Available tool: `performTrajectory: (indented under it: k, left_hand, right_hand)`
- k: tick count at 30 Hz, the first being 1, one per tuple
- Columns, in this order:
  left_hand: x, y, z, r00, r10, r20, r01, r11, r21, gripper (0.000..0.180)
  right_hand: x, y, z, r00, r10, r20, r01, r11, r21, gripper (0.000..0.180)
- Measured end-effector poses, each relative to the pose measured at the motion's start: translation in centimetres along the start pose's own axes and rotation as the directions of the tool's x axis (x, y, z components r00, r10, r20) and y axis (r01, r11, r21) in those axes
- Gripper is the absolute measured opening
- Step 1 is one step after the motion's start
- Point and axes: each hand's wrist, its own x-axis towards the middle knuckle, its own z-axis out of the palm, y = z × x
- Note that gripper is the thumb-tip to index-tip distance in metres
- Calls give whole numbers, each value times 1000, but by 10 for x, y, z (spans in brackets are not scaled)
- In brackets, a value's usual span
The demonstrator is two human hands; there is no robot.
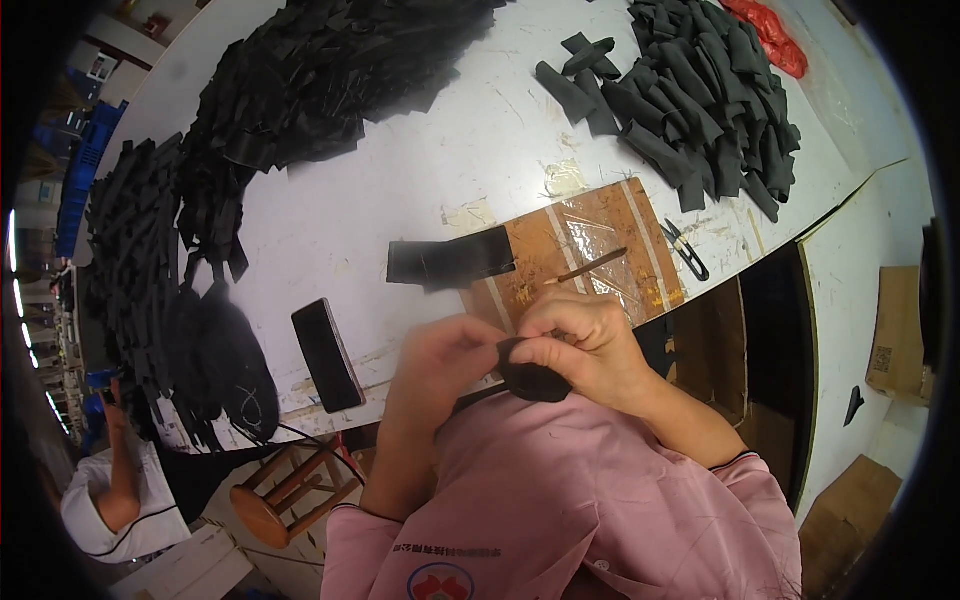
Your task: The recorder folds and assembles small black rubber components at a workshop workbench.
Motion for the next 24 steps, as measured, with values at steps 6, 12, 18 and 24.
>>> performTrajectory:
  k: [6, 12, 18, 24]
  left_hand:
    - [5, 3, 9, 996, -91, -24, 86, 986, -140, 18]
    - [12, 11, 2, 984, -134, 118, 139, 990, -36, 19]
    - [15, 18, -5, 954, -238, 182, 238, 971, 22, 14]
    - [12, 13, -8, 938, -263, 228, 266, 964, 16, 9]
  right_hand:
    - [-9, -3, -9, 1000, -13, -6, 13, 993, -119, 14]
    - [-10, -3, -12, 998, -47, 46, 54, 984, -172, 14]
    - [-10, -2, -10, 991, -99, 92, 117, 968, -222, 13]
    - [-7, 4, -6, 979, -166, 114, 188, 957, -219, 12]
